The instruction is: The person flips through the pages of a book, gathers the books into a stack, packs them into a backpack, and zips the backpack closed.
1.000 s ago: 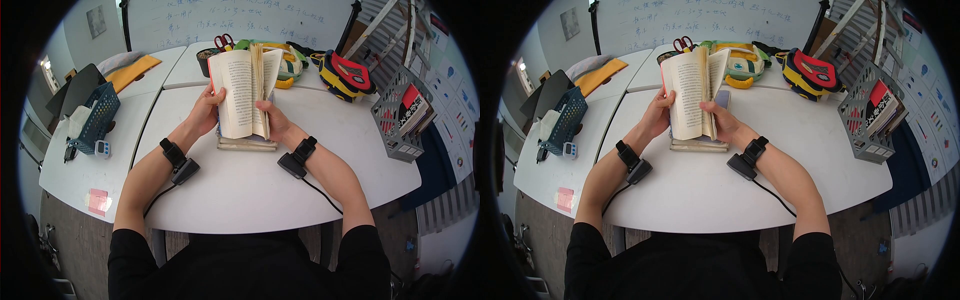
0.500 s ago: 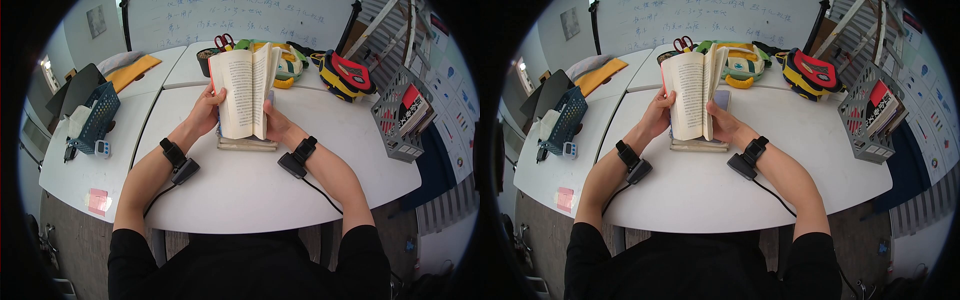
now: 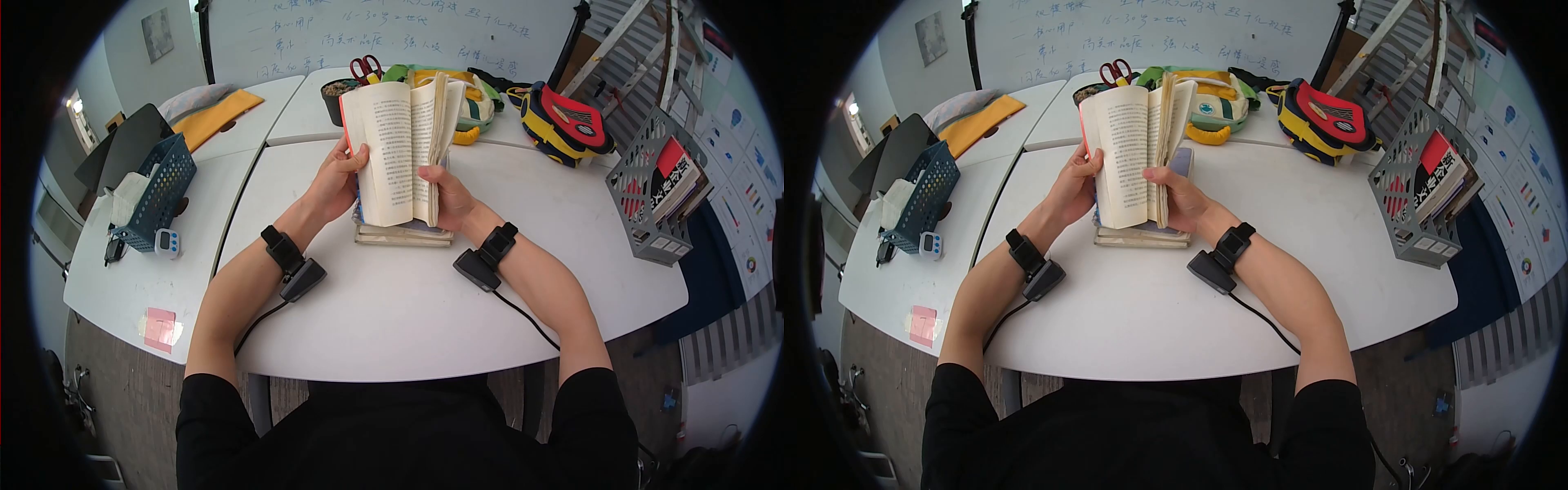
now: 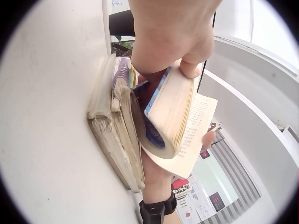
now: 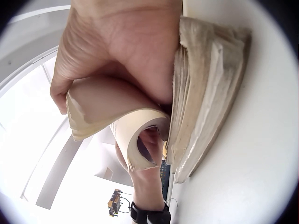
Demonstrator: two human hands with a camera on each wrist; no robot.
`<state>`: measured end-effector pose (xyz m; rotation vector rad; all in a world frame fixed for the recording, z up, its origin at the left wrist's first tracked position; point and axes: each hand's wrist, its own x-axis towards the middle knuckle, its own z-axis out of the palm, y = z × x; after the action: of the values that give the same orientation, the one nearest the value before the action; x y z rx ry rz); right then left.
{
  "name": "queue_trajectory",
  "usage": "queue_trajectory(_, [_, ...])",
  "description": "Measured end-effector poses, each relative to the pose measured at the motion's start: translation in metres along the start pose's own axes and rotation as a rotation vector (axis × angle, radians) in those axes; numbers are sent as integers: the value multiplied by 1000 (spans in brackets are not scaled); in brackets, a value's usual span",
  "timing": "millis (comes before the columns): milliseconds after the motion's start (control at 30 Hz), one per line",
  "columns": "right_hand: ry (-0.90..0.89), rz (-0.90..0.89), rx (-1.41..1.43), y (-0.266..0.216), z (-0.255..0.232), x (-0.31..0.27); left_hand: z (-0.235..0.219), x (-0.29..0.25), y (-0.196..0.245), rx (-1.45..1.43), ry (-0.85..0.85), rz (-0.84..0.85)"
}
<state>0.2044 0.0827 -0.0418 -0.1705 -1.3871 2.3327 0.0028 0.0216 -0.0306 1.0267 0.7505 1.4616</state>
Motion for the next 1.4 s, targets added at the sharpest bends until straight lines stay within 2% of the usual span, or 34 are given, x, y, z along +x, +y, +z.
queue_trajectory(500, [3,17,-33,-1,3,-1,-1,1,-2,-22,-29,19])
queue_trajectory(1100, [-9,14,-28,0,1,0,1,-1,2,-25,44,-21])
queue_trajectory(1400, [-7,23,-28,-1,2,-1,-5,2,-1,-38,-18,-15])
